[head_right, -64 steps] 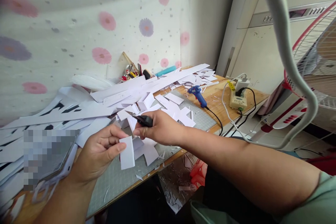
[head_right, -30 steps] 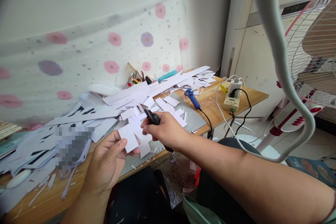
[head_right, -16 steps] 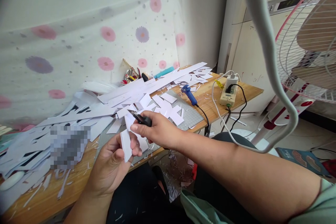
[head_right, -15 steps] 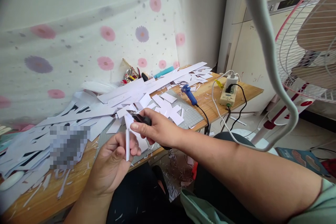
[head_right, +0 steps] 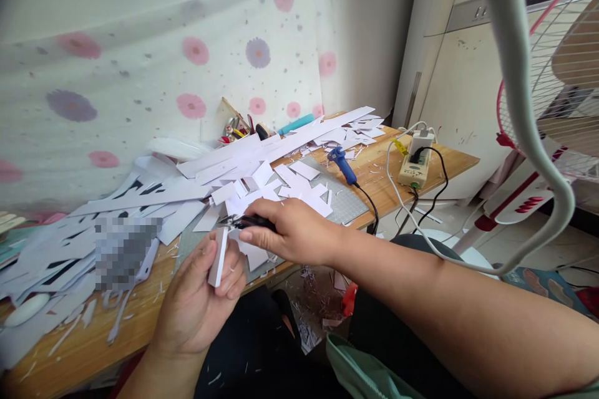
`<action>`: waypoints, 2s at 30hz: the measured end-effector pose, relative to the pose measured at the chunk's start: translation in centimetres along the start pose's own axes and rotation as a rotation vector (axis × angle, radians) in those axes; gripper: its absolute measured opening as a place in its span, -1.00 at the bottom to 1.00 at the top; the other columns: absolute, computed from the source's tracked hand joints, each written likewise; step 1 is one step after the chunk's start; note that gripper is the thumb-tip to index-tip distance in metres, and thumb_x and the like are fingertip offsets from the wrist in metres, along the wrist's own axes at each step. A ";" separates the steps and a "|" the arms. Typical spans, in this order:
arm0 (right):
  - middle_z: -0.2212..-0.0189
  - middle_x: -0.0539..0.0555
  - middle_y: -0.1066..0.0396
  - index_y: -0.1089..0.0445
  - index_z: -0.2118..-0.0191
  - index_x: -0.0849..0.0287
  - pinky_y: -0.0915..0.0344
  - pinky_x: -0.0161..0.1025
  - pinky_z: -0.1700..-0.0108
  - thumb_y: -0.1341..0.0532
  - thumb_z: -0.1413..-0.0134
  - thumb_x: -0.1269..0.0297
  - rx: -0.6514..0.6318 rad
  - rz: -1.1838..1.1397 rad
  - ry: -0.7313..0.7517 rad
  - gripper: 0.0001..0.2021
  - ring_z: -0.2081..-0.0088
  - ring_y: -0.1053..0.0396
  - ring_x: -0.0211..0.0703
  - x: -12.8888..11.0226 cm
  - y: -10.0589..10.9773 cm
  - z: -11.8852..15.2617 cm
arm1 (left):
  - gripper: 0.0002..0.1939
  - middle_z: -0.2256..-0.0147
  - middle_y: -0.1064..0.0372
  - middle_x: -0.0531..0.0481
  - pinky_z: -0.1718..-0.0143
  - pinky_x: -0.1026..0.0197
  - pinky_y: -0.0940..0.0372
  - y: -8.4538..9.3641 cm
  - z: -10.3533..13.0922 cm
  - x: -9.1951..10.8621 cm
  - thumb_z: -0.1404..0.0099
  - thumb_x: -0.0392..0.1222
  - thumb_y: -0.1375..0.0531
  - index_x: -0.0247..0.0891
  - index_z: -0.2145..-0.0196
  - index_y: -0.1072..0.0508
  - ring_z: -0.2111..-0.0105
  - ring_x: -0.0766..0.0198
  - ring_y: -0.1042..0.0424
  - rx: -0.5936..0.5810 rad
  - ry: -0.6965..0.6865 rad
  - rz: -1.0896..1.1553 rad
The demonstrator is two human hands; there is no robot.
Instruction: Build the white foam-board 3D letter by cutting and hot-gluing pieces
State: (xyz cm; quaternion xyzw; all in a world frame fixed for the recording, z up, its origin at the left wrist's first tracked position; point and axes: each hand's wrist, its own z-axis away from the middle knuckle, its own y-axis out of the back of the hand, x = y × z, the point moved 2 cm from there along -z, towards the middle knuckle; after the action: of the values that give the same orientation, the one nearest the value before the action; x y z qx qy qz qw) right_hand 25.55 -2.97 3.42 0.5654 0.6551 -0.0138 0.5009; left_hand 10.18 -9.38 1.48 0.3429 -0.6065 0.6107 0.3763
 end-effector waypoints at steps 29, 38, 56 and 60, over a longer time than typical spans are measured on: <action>0.47 0.06 -0.31 -0.33 0.35 0.21 -0.05 -0.25 0.39 -0.04 -0.09 0.45 0.282 0.679 0.228 -0.86 0.41 -0.14 -0.17 -0.5 -2.0 0.2 | -0.82 0.61 -0.34 0.12 0.63 0.39 -0.33 -0.9 1.7 -0.4 -0.28 -0.17 -0.20 -0.29 0.44 -0.34 0.69 0.46 -0.31 -0.131 -0.021 0.089; 0.36 0.13 -0.38 -0.33 0.26 0.24 -0.13 -0.23 0.32 -0.12 -0.06 0.45 0.189 0.617 -0.035 -0.89 0.31 -0.25 -0.11 0.6 -1.5 -0.5 | -0.76 0.63 -0.32 0.11 0.64 0.38 -0.31 -1.2 2.0 -0.7 -0.27 -0.11 -0.21 -0.27 0.48 -0.31 0.72 0.44 -0.29 -0.211 0.007 0.059; 0.59 -0.11 -0.03 -0.06 0.43 0.14 0.04 -0.35 0.47 0.12 -0.30 -0.08 -0.191 -0.066 -0.086 -0.58 0.54 0.00 -0.34 -0.3 -1.0 -0.4 | -0.73 0.71 -0.05 0.22 0.74 0.45 0.01 -0.5 0.7 -0.7 -0.22 -0.14 -0.19 -0.24 0.50 -0.18 0.75 0.52 0.10 0.038 0.096 0.095; 0.59 -0.11 -0.05 -0.07 0.42 0.15 0.04 -0.35 0.45 0.12 -0.32 -0.05 -0.188 -0.024 -0.093 -0.60 0.54 0.00 -0.34 -0.5 -1.1 -0.4 | -0.76 0.70 -0.06 0.21 0.74 0.45 0.02 -0.7 0.7 -0.8 -0.22 -0.17 -0.19 -0.24 0.48 -0.19 0.74 0.52 0.10 0.049 0.099 0.139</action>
State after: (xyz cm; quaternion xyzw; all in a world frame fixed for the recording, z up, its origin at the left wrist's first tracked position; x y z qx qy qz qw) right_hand 24.44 -3.48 3.32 0.5070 0.6363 0.0156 0.5813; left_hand 11.16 -10.11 1.18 0.2785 -0.5944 0.6662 0.3540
